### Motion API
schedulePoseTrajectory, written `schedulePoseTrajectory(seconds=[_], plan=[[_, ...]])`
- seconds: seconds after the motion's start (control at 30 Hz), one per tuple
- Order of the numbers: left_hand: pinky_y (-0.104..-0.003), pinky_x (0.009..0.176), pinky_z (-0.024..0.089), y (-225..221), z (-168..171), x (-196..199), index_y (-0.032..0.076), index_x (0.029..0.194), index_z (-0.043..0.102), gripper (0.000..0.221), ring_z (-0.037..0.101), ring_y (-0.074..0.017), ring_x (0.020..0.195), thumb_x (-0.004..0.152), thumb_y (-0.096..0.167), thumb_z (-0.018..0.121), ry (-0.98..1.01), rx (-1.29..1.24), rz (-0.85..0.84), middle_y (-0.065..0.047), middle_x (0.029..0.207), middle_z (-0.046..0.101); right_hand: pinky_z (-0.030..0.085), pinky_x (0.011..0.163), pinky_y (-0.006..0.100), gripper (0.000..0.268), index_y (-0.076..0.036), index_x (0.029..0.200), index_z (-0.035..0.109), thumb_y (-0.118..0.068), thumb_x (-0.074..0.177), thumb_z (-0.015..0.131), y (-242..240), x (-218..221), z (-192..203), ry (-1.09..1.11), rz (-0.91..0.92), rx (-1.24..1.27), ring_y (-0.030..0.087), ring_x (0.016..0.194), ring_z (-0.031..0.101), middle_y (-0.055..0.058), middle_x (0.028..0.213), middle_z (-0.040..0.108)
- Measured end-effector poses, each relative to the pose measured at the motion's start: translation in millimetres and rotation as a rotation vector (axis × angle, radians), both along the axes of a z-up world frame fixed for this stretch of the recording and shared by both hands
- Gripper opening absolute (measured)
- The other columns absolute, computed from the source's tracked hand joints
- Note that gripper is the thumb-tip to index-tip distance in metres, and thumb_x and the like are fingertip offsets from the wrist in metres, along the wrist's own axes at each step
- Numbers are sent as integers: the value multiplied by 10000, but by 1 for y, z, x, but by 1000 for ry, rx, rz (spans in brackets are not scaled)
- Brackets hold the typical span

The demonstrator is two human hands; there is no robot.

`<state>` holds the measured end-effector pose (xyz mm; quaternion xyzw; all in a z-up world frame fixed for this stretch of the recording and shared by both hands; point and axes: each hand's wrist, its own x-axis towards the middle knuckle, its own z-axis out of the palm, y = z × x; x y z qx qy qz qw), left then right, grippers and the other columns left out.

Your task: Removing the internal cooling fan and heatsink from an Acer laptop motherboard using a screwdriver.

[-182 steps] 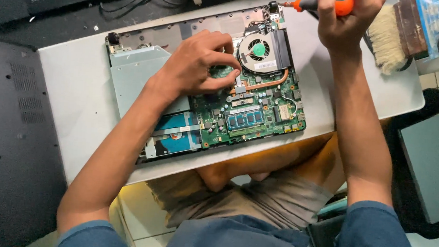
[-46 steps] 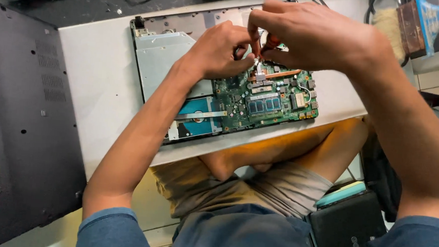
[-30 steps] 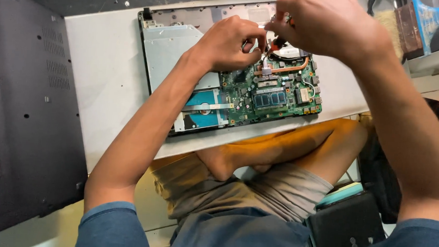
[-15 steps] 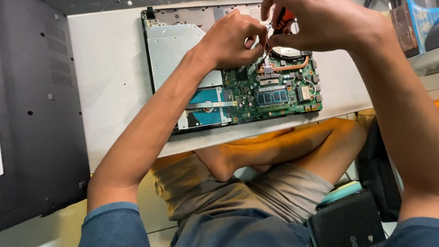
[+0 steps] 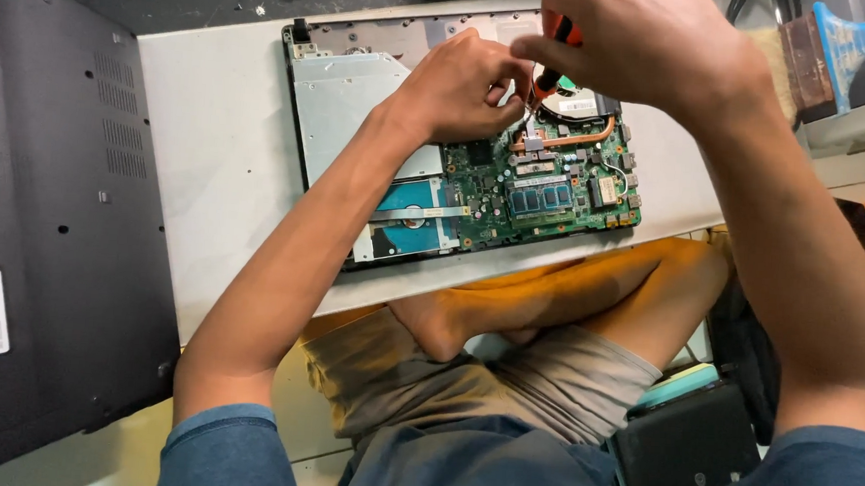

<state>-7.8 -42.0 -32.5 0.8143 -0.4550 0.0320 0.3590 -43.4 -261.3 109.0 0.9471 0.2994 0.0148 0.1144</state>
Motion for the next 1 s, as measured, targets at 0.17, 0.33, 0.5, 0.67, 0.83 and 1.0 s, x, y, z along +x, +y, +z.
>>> schedulePoseTrajectory(seconds=[0.17, 0.33, 0.5, 0.67, 0.83, 1.0], plan=[[-492, 974, 536, 2, 4, -1, 213, 1037, 878, 93, 677, -217, 675, 1017, 198, 789, -22, -20, -38, 3, 810, 765, 575, 639, 555, 459, -101, 1386, 747, -514, 1198, 816, 9, -10, 19, 229, 11, 142, 415, 880, 790, 148, 1064, 854], [-485, 945, 508, 1, -3, 1, 179, 995, 836, 111, 646, -188, 685, 992, 210, 730, -16, -28, -46, 33, 837, 761, 526, 560, 527, 380, -131, 1246, 852, -488, 1342, 762, -5, -12, 4, 68, -48, 84, 385, 759, 762, 126, 928, 838], [-469, 914, 522, 2, 2, -1, 218, 1059, 859, 156, 622, -229, 685, 1029, 201, 707, -43, -7, -21, 24, 791, 713, 541, 631, 533, 404, -86, 1336, 806, -447, 1158, 837, -9, -16, 6, 81, 75, 180, 381, 855, 746, 142, 1076, 832], [-488, 851, 514, 3, -9, 5, 137, 976, 772, 195, 537, -245, 688, 1035, 284, 658, -28, -10, -44, 10, 819, 686, 488, 578, 537, 577, -60, 1254, 799, -635, 1291, 795, -12, -18, 4, 108, 3, 188, 412, 846, 737, 168, 1069, 812], [-471, 890, 498, 3, -3, 1, 164, 1001, 805, 190, 542, -216, 650, 1009, 251, 637, -23, -33, -52, 25, 789, 670, 488, 582, 555, 558, -95, 1228, 806, -645, 1308, 766, -15, -20, 3, 123, -64, 214, 435, 838, 750, 150, 1040, 821], [-459, 895, 504, 4, -2, 0, 194, 1002, 830, 162, 581, -194, 665, 1004, 227, 672, -37, -36, -61, 44, 800, 685, 488, 583, 521, 397, -48, 1232, 841, -436, 1318, 826, -23, -17, -5, 14, 48, 178, 399, 810, 717, 164, 1031, 799]])
